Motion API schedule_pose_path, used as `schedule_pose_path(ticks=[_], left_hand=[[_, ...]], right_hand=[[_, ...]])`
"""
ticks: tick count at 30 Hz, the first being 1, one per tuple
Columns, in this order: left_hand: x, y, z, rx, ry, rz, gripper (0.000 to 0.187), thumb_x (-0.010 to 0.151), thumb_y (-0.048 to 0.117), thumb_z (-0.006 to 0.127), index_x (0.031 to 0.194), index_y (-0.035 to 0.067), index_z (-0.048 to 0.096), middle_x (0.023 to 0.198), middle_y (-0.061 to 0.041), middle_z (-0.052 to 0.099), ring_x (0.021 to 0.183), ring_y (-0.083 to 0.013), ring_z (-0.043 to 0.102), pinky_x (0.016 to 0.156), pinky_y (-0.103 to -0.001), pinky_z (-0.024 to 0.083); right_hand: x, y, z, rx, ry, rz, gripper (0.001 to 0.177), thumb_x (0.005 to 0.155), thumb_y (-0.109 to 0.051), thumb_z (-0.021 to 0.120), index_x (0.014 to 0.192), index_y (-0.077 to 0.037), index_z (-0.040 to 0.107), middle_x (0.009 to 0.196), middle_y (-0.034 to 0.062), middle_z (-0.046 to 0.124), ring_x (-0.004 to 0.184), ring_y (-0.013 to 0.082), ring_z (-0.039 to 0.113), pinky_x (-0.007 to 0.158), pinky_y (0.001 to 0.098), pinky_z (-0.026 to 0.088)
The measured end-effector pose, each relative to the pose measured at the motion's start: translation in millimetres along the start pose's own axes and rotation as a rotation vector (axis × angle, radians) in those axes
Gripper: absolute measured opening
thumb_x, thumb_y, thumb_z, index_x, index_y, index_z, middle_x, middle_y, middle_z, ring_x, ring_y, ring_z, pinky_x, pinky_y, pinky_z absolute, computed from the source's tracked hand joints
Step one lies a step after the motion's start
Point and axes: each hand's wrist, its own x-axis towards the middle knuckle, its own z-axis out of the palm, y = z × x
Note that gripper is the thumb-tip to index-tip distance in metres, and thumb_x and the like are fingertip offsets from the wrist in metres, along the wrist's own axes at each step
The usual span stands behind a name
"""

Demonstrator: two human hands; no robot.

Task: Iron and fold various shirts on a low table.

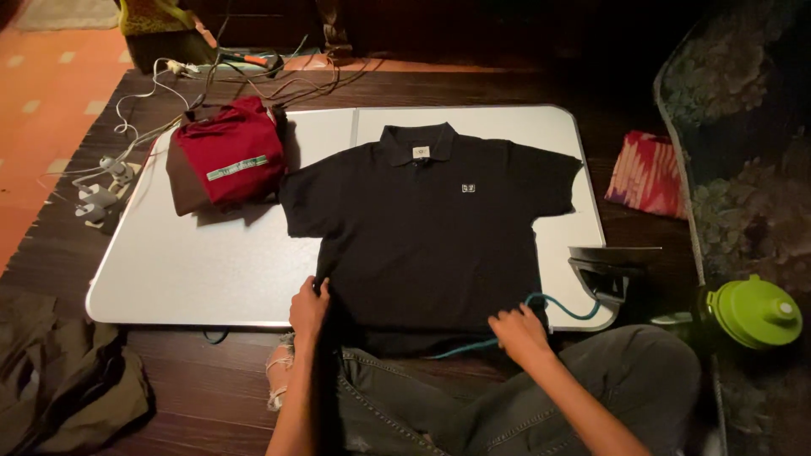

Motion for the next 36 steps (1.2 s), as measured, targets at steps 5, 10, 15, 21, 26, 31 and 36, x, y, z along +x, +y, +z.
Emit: schedule_pose_path(ticks=[5, 10, 15, 21, 26, 31, 36], left_hand=[[8.6, 3.4, 9.9, -0.191, 0.097, 0.094, 0.039, 0.101, 0.046, 0.06, 0.112, 0.009, 0.069, 0.095, -0.026, 0.074, 0.093, -0.0502, 0.069, 0.078, -0.056, 0.053], [1.8, 25.0, -9.9, -0.504, 0.098, 0.172, 0.033, 0.101, 0.038, 0.066, 0.106, 0.005, 0.07, 0.082, -0.021, 0.072, 0.079, -0.0395, 0.069, 0.069, -0.046, 0.052], [-4.3, 27.5, -29.5, -0.998, -0.144, 0.253, 0.037, 0.103, 0.032, 0.069, 0.121, 0.0, 0.072, 0.092, -0.011, 0.072, 0.08, -0.0165, 0.06, 0.068, -0.035, 0.048], [-32.8, 33.6, -53.2, -0.747, -0.495, 0.613, 0.09, 0.082, 0.017, 0.085, 0.155, 0.005, 0.034, 0.147, -0.01, 0.05, 0.129, -0.0204, 0.047, 0.102, -0.033, 0.042], [-42.3, 47.9, -34.1, -1.044, -0.765, 0.45, 0.059, 0.085, 0.016, 0.083, 0.138, 0.0, 0.062, 0.132, -0.011, 0.068, 0.127, -0.0216, 0.06, 0.104, -0.036, 0.053], [-90.9, 55.9, 20.5, -0.996, -0.696, 0.213, 0.058, 0.081, 0.022, 0.086, 0.131, 0.0, 0.065, 0.123, -0.013, 0.074, 0.112, -0.0214, 0.069, 0.097, -0.036, 0.056], [-152.8, 75.0, 26.5, -0.952, -0.476, 0.495, 0.048, 0.084, 0.021, 0.085, 0.123, -0.001, 0.07, 0.12, -0.014, 0.074, 0.115, -0.0204, 0.066, 0.103, -0.036, 0.049]], right_hand=[[-20.1, 25.4, 54.3, 0.144, -0.357, 0.135, 0.007, 0.079, -0.015, 0.079, 0.082, -0.009, 0.08, 0.086, 0.0107, 0.075, 0.089, 0.0315, 0.077, 0.08, 0.0455, 0.061], [-16.6, 33.2, 103.1, 0.079, -0.44, 0.131, 0.024, 0.074, -0.012, 0.084, 0.097, -0.007, 0.077, 0.104, 0.0189, 0.072, 0.099, 0.0379, 0.072, 0.085, 0.0481, 0.06], [-12.1, 56.6, 126.2, 0.296, -0.586, 0.291, 0.018, 0.086, -0.011, 0.069, 0.102, -0.005, 0.076, 0.112, 0.0191, 0.075, 0.097, 0.0337, 0.08, 0.086, 0.0465, 0.06], [6.5, 45.8, 50.0, 0.17, -0.659, 0.197, 0.051, 0.072, -0.032, 0.098, 0.109, -0.007, 0.072, 0.122, 0.0208, 0.065, 0.112, 0.0408, 0.065, 0.096, 0.0488, 0.056], [76.4, 12.9, -119.6, 0.384, -0.124, 0.061, 0.031, 0.089, -0.038, 0.072, 0.096, -0.009, 0.078, 0.092, 0.017, 0.076, 0.09, 0.0372, 0.073, 0.079, 0.0452, 0.06], [179.9, -97.4, -182.3, 0.685, 0.397, -0.327, 0.022, 0.091, -0.024, 0.07, 0.103, -0.007, 0.077, 0.099, 0.0145, 0.077, 0.091, 0.0344, 0.074, 0.08, 0.0414, 0.059], [292.7, -189.4, -121.4, 0.671, 0.323, -0.425, 0.029, 0.092, -0.027, 0.071, 0.112, -0.006, 0.074, 0.11, 0.0162, 0.073, 0.106, 0.0357, 0.069, 0.093, 0.0429, 0.055]])
